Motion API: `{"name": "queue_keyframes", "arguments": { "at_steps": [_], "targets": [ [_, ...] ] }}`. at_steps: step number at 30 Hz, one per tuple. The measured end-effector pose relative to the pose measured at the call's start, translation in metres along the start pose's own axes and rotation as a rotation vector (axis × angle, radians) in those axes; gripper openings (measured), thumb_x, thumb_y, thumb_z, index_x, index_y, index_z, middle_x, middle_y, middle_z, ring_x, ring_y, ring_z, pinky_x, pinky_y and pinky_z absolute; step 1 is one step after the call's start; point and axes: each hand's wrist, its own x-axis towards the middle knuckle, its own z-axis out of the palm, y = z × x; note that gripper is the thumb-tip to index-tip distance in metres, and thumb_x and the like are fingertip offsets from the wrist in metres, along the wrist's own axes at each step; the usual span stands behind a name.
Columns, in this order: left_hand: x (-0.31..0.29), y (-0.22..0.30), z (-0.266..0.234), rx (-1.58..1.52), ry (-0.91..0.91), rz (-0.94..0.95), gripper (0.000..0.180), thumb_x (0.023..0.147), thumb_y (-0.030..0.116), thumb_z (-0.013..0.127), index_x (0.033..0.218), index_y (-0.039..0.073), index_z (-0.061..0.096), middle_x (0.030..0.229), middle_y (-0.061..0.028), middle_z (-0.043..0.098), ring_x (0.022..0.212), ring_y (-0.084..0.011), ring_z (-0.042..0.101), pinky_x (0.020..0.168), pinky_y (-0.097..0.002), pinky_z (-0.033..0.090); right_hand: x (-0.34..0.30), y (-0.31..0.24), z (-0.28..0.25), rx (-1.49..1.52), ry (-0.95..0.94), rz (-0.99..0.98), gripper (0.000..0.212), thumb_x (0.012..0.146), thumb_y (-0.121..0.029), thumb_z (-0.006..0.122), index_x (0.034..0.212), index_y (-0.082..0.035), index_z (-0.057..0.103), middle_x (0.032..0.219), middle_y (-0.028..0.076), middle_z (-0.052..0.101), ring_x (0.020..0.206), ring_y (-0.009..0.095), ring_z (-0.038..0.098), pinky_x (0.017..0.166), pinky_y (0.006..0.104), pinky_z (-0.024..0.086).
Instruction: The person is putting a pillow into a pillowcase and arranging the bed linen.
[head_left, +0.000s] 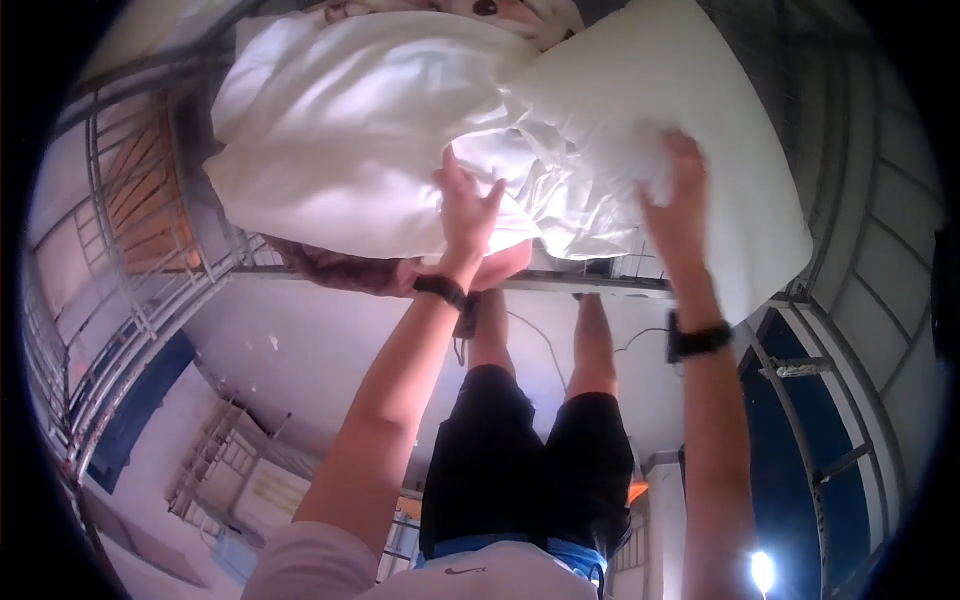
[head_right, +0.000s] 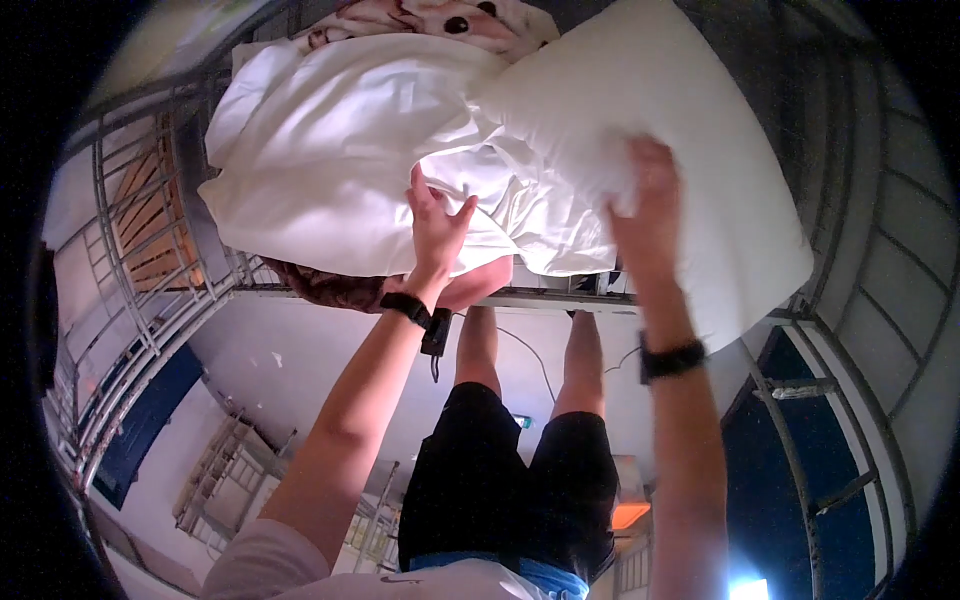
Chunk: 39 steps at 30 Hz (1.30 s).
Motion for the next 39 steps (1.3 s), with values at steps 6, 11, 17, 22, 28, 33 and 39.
{"name": "queue_keyframes", "arguments": {
  "at_steps": [6,11,17,22,28,33,39],
  "targets": [
    [0.007,0.029,-0.011,0.004,-0.271,-0.154,0.072,0.073,0.0,0.053,0.141,0.004,0.026,0.1,-0.0154,0.054,0.087,-0.0269,0.059,0.077,-0.0374,0.048,0.046,-0.021,0.061,-0.265,0.107,0.09,0.101,0.06,-0.025,0.082,0.144,-0.024,0.026,0.145,0.007,0.03,0.135,0.03,0.027,0.107,0.0587,0.023],
    [0.004,0.02,-0.027,0.015,-0.213,0.105,0.068,0.073,0.001,0.054,0.137,0.003,0.029,0.1,-0.0152,0.053,0.086,-0.0303,0.058,0.076,-0.039,0.049,0.055,0.037,0.06,-0.175,0.01,0.028,0.058,0.065,-0.006,0.072,0.12,-0.018,0.059,0.112,0.004,0.058,0.102,0.028,0.054,0.089,0.0435,0.047],
    [0.015,0.003,-0.061,-0.231,-0.322,-0.01,0.072,0.07,-0.001,0.054,0.137,0.001,0.026,0.108,-0.0152,0.051,0.085,-0.0287,0.058,0.073,-0.0372,0.049,-0.018,-0.034,0.025,-0.186,-0.219,-0.23,0.039,0.074,-0.002,0.054,0.11,-0.012,0.062,0.099,0.007,0.059,0.09,0.027,0.056,0.082,0.0366,0.051],
    [-0.02,0.022,-0.065,0.073,-0.424,0.156,0.075,0.072,0.003,0.057,0.138,-0.006,0.023,0.119,-0.032,0.05,0.088,-0.0419,0.061,0.074,-0.0467,0.051,-0.073,-0.089,0.057,-0.094,-0.317,-0.159,0.032,0.072,-0.005,0.059,0.103,-0.01,0.064,0.094,0.004,0.053,0.091,0.024,0.055,0.075,0.0314,0.054],
    [-0.064,0.025,-0.061,-0.076,-0.472,0.174,0.077,0.073,0.005,0.062,0.14,-0.003,0.025,0.082,-0.0168,0.061,0.067,-0.0289,0.062,0.062,-0.0367,0.051,-0.064,-0.096,0.072,-0.03,-0.207,-0.014,0.04,0.067,-0.002,0.061,0.106,-0.01,0.064,0.095,0.007,0.054,0.093,0.027,0.053,0.076,0.0352,0.053],
    [-0.027,0.031,-0.062,-0.113,-0.328,0.284,0.069,0.075,0.005,0.062,0.136,-0.003,0.032,0.076,-0.0093,0.057,0.066,-0.0229,0.058,0.062,-0.0339,0.049,-0.083,-0.116,0.079,0.191,-0.331,-0.007,0.036,0.071,-0.004,0.061,0.107,-0.006,0.06,0.108,0.01,0.053,0.101,0.03,0.054,0.075,0.0396,0.053],
    [0.01,0.024,-0.049,0.261,-0.049,0.277,0.052,0.079,0.01,0.062,0.125,-0.002,0.04,0.096,-0.0154,0.056,0.076,-0.0263,0.059,0.071,-0.0355,0.049,-0.012,-0.126,0.057,0.327,-0.602,0.267,0.023,0.085,-0.014,0.057,0.103,0.0,0.057,0.085,0.015,0.065,0.075,0.03,0.065,0.066,0.0394,0.051]
  ]
}}
